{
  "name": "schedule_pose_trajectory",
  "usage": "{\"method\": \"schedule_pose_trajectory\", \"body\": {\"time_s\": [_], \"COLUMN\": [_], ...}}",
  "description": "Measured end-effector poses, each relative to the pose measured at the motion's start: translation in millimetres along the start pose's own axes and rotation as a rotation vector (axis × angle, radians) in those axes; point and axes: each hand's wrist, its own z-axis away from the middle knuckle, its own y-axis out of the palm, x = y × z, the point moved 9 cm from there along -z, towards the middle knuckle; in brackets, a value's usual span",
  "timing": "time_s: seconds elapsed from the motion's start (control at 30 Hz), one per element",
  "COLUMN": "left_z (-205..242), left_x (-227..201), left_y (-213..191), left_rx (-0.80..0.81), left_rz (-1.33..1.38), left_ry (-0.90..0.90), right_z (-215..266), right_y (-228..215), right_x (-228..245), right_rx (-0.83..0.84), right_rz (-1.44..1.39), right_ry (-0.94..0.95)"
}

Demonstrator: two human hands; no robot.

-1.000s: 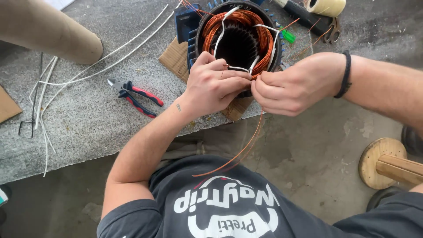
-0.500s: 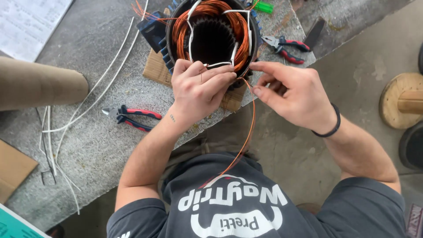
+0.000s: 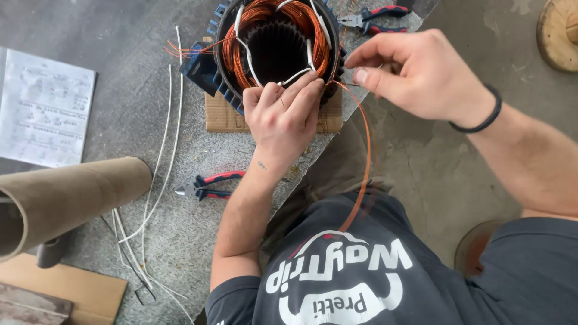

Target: The person twists the ends of copper wires together by hand and then weaves them through the slots of a blue motor stator. They use pliers to cut the excess wire and continue arranging the coils within the stator.

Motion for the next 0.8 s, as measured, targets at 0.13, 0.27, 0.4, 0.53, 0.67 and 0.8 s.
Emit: {"method": "schedule_pose_trajectory", "body": {"time_s": [0.13, 0.27, 0.4, 0.53, 0.67, 0.8], "left_z": [3.6, 7.5, 10.1, 9.3, 11.6, 12.4], "left_x": [-5.0, -4.8, -2.0, -0.6, -1.1, -1.5], "left_y": [3.9, 6.4, 5.6, 7.3, 9.7, 10.8], "left_rx": [-0.013, -0.039, -0.066, -0.051, -0.043, -0.054], "left_rz": [-0.005, -0.053, -0.043, -0.032, -0.036, -0.041], "left_ry": [0.007, -0.007, -0.005, -0.002, -0.004, 0.003], "right_z": [-12.9, -14.0, -11.9, -12.4, -12.6, -12.2], "right_y": [-9.7, 11.3, 31.2, 35.3, 39.2, 42.7], "right_x": [12.3, -8.9, -13.5, -20.6, -29.3, -40.0], "right_rx": [0.03, 0.156, 0.114, 0.034, 0.019, 0.003], "right_rz": [0.117, 0.072, -0.053, -0.162, -0.197, -0.207], "right_ry": [0.106, 0.424, 0.473, 0.51, 0.547, 0.575]}}
